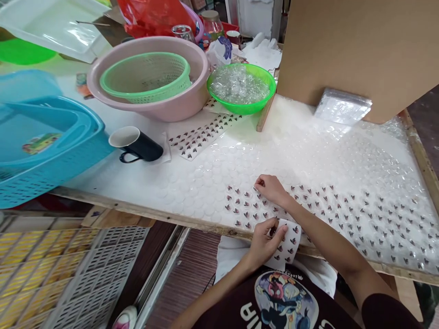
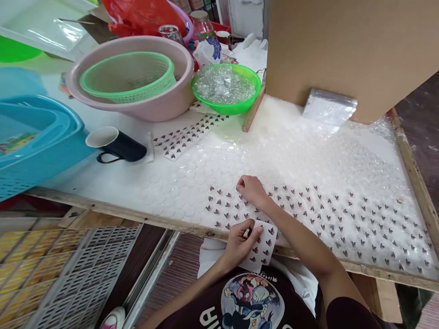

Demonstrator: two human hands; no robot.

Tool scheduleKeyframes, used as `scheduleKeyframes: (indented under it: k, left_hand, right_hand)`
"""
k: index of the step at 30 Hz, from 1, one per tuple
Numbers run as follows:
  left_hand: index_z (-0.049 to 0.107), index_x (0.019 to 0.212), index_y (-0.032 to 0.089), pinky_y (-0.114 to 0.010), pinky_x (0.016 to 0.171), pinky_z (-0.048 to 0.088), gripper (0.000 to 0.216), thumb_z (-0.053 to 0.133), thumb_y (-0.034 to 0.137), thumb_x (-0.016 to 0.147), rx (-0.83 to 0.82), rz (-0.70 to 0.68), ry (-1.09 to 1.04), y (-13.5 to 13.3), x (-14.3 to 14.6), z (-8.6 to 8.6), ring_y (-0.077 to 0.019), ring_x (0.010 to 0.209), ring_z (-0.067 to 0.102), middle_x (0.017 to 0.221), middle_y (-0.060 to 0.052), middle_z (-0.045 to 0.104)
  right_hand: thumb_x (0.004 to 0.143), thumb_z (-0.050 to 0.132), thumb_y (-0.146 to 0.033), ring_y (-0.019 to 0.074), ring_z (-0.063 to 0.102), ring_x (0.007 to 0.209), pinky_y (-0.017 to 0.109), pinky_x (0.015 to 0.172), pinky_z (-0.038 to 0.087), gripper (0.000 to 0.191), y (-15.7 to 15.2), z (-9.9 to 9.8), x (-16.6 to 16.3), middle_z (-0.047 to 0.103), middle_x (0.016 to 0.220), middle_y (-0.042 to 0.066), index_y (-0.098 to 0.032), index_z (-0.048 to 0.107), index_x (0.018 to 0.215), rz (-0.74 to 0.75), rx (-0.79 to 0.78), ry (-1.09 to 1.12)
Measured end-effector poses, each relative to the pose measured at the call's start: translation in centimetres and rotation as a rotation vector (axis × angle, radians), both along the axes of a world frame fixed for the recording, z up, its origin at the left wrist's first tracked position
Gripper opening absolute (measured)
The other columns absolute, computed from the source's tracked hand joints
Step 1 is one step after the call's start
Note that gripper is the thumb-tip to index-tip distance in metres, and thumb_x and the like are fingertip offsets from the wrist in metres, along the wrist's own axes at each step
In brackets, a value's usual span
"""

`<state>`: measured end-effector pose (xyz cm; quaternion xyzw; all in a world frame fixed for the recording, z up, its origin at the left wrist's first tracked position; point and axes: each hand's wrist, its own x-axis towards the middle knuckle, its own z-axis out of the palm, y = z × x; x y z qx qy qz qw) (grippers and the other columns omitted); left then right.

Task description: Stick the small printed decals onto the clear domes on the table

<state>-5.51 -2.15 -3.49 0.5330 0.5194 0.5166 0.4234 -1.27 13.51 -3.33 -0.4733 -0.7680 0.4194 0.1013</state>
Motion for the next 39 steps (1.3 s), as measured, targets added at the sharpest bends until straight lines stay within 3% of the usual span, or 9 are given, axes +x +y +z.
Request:
scheduleKeyframes:
  k: [5, 12, 16, 20, 23, 26, 28, 32, 39]
  left_hand:
    - [0.039, 0.060, 0.020, -0.023, 0.054, 0.032, 0.038, 0.054, 0.032, 0.092, -0.035, -0.007, -0.023, 0.0, 0.0, 0.1, -0.0097, 0.053, 0.036, 0.055, 0.005, 0.039]
    - [0.041, 0.060, 0.020, -0.024, 0.056, 0.033, 0.040, 0.054, 0.040, 0.092, -0.099, 0.005, -0.029, 0.0, -0.2, -0.2, -0.0108, 0.055, 0.038, 0.056, 0.005, 0.040]
    - [0.042, 0.059, 0.019, -0.024, 0.056, 0.033, 0.042, 0.056, 0.041, 0.092, -0.106, 0.024, -0.032, 0.0, -0.3, -0.3, -0.0109, 0.055, 0.038, 0.056, 0.004, 0.040]
    - [0.044, 0.060, 0.019, -0.024, 0.055, 0.032, 0.042, 0.057, 0.044, 0.091, -0.157, 0.091, -0.095, 0.1, -0.3, -0.5, -0.0109, 0.056, 0.037, 0.057, 0.004, 0.040]
    - [0.045, 0.061, 0.019, -0.024, 0.054, 0.033, 0.043, 0.058, 0.047, 0.091, -0.190, 0.142, -0.146, 0.1, 0.0, -0.6, -0.0106, 0.055, 0.037, 0.058, 0.005, 0.042]
    - [0.045, 0.059, 0.019, -0.023, 0.054, 0.033, 0.046, 0.059, 0.050, 0.090, -0.200, 0.177, -0.133, 0.2, 0.3, -0.6, -0.0102, 0.054, 0.036, 0.056, 0.005, 0.040]
    - [0.050, 0.062, 0.018, -0.023, 0.056, 0.036, 0.043, 0.059, 0.050, 0.090, -0.203, 0.167, -0.120, 0.2, 0.4, -0.5, -0.0109, 0.056, 0.041, 0.057, 0.004, 0.046]
    - [0.064, 0.090, 0.017, -0.024, 0.064, 0.044, 0.029, 0.065, 0.046, 0.087, -0.212, 0.117, -0.163, 0.2, 0.6, -0.2, -0.0143, 0.066, 0.055, 0.072, -0.001, 0.062]
    - [0.062, 0.076, 0.017, -0.021, 0.054, 0.040, 0.032, 0.067, 0.047, 0.085, -0.285, 0.162, -0.191, 0.3, 0.9, -0.2, -0.0116, 0.057, 0.049, 0.063, 0.002, 0.057]
  right_hand:
    - [0.082, 0.056, -0.007, 0.0163, 0.057, 0.068, 0.027, 0.064, 0.037, 0.015, -0.3, 0.3, -0.4, 0.065, 0.074, 0.003, -0.019, 0.057, 0.073, 0.041, 0.076, -0.064]
    - [0.082, 0.063, -0.007, 0.0183, 0.056, 0.070, 0.032, 0.076, 0.039, 0.017, -0.4, 0.2, -0.9, 0.062, 0.079, 0.003, -0.021, 0.057, 0.090, 0.074, 0.208, -0.115]
    - [0.087, 0.060, -0.013, 0.0158, 0.058, 0.077, 0.032, 0.084, 0.042, 0.009, -0.6, 1.1, 0.7, 0.062, 0.085, 0.002, -0.021, 0.059, 0.082, 0.026, 0.222, 0.091]
    - [0.095, 0.054, -0.037, 0.0154, 0.057, 0.076, 0.029, 0.073, 0.046, 0.020, -2.5, 3.6, 5.6, 0.064, 0.086, 0.003, -0.021, 0.064, 0.090, -0.148, 0.023, 0.443]
    - [0.089, 0.063, -0.048, 0.0152, 0.057, 0.077, 0.029, 0.070, 0.046, 0.028, -5.2, 5.0, 9.9, 0.065, 0.090, 0.002, -0.022, 0.066, 0.100, -0.093, -0.230, 0.407]
    - [0.080, 0.074, -0.044, 0.0148, 0.055, 0.078, 0.028, 0.072, 0.045, 0.029, -7.8, 5.0, 12.6, 0.064, 0.090, 0.001, -0.022, 0.066, 0.099, -0.071, -0.316, 0.355]
    - [0.082, 0.072, -0.041, 0.0146, 0.054, 0.075, 0.027, 0.070, 0.043, 0.023, -8.8, 4.5, 13.2, 0.062, 0.081, 0.000, -0.021, 0.065, 0.089, -0.129, -0.307, 0.356]
    - [0.088, 0.063, -0.038, 0.0142, 0.051, 0.068, 0.026, 0.065, 0.041, 0.021, -9.3, 3.4, 13.3, 0.056, 0.069, -0.002, -0.020, 0.061, 0.077, -0.169, -0.276, 0.357]
    - [0.088, 0.062, -0.031, 0.0161, 0.055, 0.078, 0.031, 0.077, 0.045, 0.011, -9.1, 3.6, 13.2, 0.065, 0.094, 0.003, -0.023, 0.064, 0.095, -0.187, -0.022, 0.340]
